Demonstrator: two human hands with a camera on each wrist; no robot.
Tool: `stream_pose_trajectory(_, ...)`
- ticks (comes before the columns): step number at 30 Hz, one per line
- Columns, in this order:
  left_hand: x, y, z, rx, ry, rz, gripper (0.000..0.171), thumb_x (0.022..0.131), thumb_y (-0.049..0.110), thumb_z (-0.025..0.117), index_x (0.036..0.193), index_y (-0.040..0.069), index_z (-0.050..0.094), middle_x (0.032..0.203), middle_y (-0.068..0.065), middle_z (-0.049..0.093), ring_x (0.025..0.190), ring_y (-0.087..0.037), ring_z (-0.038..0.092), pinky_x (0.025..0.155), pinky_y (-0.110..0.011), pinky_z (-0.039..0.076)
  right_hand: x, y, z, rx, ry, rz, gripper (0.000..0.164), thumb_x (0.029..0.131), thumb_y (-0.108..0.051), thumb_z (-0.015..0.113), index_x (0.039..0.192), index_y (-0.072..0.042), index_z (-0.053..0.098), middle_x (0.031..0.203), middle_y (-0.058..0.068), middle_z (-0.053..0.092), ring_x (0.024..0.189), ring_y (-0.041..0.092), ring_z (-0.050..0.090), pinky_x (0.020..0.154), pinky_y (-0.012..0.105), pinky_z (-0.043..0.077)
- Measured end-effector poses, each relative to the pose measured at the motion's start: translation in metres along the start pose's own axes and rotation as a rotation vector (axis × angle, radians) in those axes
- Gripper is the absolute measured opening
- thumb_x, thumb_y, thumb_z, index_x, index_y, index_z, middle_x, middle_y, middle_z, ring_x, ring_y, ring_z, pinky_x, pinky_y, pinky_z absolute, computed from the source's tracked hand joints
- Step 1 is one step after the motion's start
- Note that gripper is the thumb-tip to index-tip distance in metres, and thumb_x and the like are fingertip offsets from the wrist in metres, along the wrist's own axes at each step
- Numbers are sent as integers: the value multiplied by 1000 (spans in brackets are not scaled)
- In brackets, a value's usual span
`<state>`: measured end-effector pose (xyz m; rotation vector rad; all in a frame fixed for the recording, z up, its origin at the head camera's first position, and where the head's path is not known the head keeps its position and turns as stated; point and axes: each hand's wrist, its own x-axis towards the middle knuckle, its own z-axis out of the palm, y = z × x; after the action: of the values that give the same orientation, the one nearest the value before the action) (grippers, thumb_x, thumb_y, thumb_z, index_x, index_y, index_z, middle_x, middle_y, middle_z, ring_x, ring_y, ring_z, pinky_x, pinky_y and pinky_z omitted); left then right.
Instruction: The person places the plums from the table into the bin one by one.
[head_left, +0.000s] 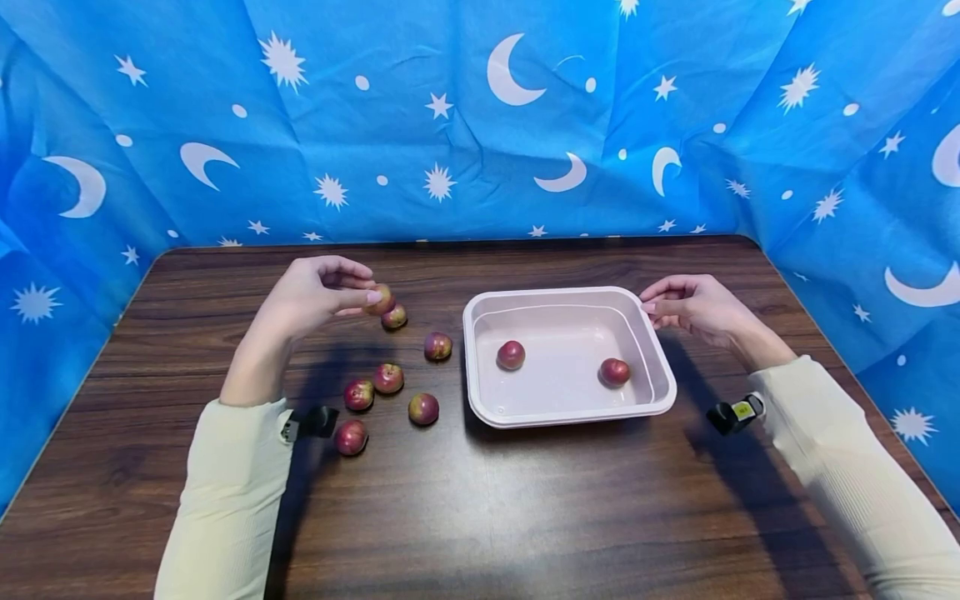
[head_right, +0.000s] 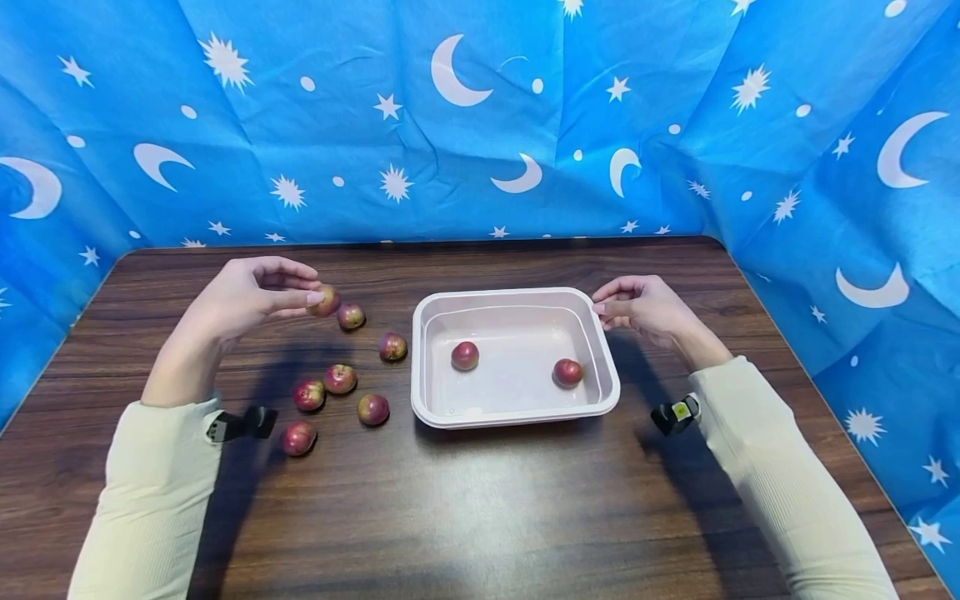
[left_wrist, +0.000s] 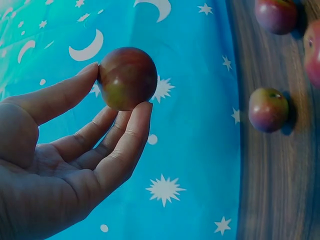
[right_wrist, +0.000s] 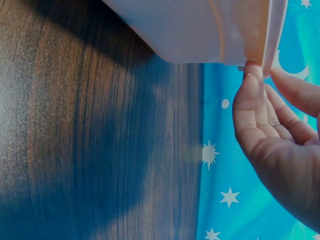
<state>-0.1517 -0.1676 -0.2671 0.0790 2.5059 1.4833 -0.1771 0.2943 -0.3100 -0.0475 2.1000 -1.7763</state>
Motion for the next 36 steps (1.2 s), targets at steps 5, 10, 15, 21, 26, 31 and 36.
stream_pose_trajectory(5,0,8,2,21,6,13,45,86,24,64,119,-4,51,110,-18,58,93,-20,60,74,-24,52,0,0,0,-15,0,0,10,85,2,61,93,-5,64,81,6,64,67,16,62,65,26,54)
stream_pose_trajectory(10,-1,16,5,14,7,20,44,86,23,65,118,-3,52,110,-17,58,93,-19,59,74,-24,51,0,0,0,-30,5,4,10,86,1,60,94,-4,63,81,6,64,67,16,62,65,26,54)
stream_pose_trajectory(15,-1,23,7,36,23,29,45,85,27,66,118,-1,53,110,-15,59,93,-19,57,73,-24,49,-1,-1,0,-52,16,20,11,86,0,60,96,-2,62,81,5,64,67,16,62,66,26,54)
stream_pose_trajectory(21,-1,30,14,29,33,37,44,85,26,66,117,-1,54,109,-16,60,92,-21,59,74,-26,50,-1,-1,1,-41,14,21,11,86,0,60,97,-1,61,81,6,63,68,16,62,66,26,54)
stream_pose_trajectory(26,1,35,20,19,23,34,43,84,25,67,116,-1,54,109,-15,60,92,-21,59,75,-28,51,-2,-2,2,-34,13,11,10,86,0,60,96,-1,62,81,6,63,67,16,62,65,26,54)
stream_pose_trajectory(31,3,40,25,27,22,32,41,84,24,67,115,1,55,108,-13,61,92,-21,59,75,-28,50,-2,-1,2,-14,3,-5,9,85,1,61,94,-2,62,80,6,64,67,15,62,65,26,54)
stream_pose_trajectory(36,6,45,33,30,18,53,36,84,20,67,113,0,57,106,-13,62,92,-21,60,74,-27,49,-1,0,1,-2,-9,-20,9,85,2,60,93,-2,63,80,7,64,66,16,62,64,26,54)
